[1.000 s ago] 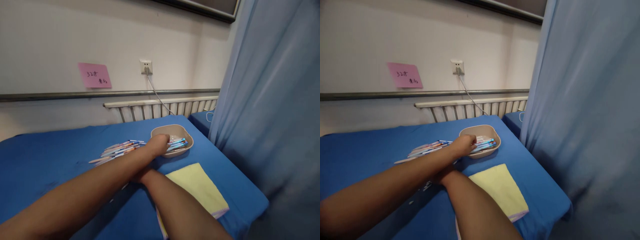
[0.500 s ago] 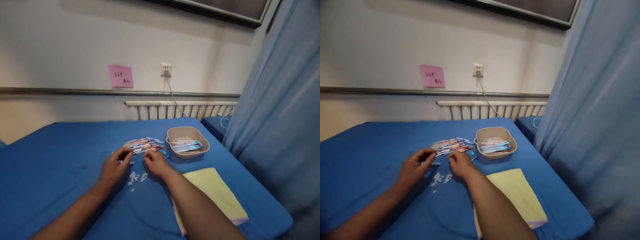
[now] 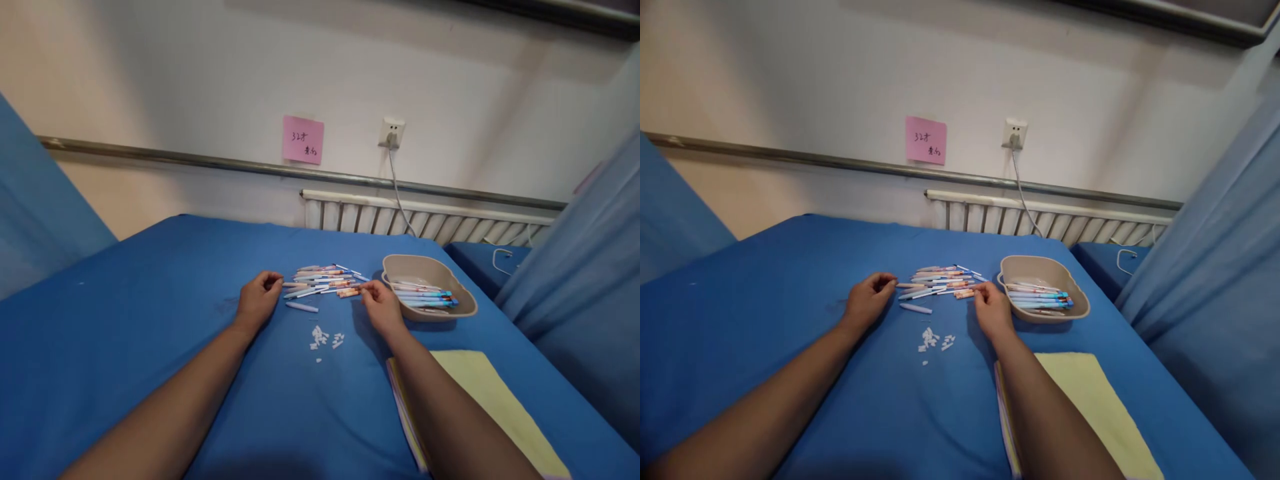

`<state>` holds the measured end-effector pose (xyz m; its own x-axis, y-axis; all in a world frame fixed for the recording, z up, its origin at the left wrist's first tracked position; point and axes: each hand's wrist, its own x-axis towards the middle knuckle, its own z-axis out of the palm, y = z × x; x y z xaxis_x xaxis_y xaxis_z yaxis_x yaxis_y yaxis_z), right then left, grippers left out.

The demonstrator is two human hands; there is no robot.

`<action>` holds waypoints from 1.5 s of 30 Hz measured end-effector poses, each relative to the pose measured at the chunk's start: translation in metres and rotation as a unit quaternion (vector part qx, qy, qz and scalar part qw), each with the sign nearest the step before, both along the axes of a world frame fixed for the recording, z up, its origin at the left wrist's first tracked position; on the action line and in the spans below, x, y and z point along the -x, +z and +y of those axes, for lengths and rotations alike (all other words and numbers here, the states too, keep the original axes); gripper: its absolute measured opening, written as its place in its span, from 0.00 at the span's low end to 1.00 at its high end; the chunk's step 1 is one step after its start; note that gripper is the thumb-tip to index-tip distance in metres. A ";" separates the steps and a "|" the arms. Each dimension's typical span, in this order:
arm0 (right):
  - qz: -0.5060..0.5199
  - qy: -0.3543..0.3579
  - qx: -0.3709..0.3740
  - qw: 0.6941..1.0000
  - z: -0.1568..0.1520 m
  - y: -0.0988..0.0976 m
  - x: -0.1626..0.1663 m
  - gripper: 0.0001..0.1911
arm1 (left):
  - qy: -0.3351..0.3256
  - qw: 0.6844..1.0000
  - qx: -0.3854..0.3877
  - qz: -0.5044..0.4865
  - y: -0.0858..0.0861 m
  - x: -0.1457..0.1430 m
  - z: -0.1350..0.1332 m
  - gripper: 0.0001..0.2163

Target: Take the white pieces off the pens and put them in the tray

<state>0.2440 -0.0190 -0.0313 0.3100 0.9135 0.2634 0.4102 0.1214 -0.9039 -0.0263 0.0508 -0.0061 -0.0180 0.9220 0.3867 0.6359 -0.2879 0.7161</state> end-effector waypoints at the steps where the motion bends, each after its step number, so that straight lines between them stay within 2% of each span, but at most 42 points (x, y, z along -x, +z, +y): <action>1: -0.012 -0.007 0.003 1.000 0.000 0.000 -0.001 0.11 | -0.003 1.000 0.008 0.001 -0.003 0.001 0.002 0.13; 6: -0.056 -0.004 0.018 0.998 -0.003 -0.001 0.002 0.11 | -0.022 0.999 0.028 -0.009 -0.010 -0.001 0.005 0.13; 10: -0.064 0.029 0.013 0.997 -0.005 -0.001 0.011 0.11 | -0.045 0.998 0.041 -0.002 -0.010 -0.003 0.003 0.12; 13: -0.058 0.027 0.012 0.998 -0.004 -0.001 0.014 0.11 | -0.064 0.997 0.040 -0.001 -0.009 -0.005 -0.001 0.12; 17: -0.058 0.024 0.006 0.998 -0.003 -0.004 0.015 0.10 | -0.133 0.990 0.028 0.039 -0.007 -0.008 -0.009 0.12; 21: -0.061 0.061 -0.009 0.996 -0.005 -0.005 0.021 0.10 | -0.196 0.975 0.002 0.106 -0.002 -0.012 -0.018 0.11; 28: -0.061 0.092 -0.003 0.994 -0.008 -0.006 0.028 0.08 | -0.214 0.955 -0.050 0.200 0.002 -0.013 -0.018 0.10; 34: -0.032 0.122 0.032 0.991 -0.010 -0.012 0.029 0.09 | -0.233 0.946 -0.048 0.221 0.005 -0.013 -0.024 0.08; 45: -0.006 0.177 0.058 0.982 -0.015 -0.009 0.034 0.08 | -0.276 0.916 -0.016 0.290 0.014 -0.012 -0.033 0.07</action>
<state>0.2100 -0.0336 -0.0405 -0.0347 0.9877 0.1523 0.3715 0.1542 -0.9155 -0.0148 0.0175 0.0078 0.6645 0.7169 0.2108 0.6582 -0.6951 0.2892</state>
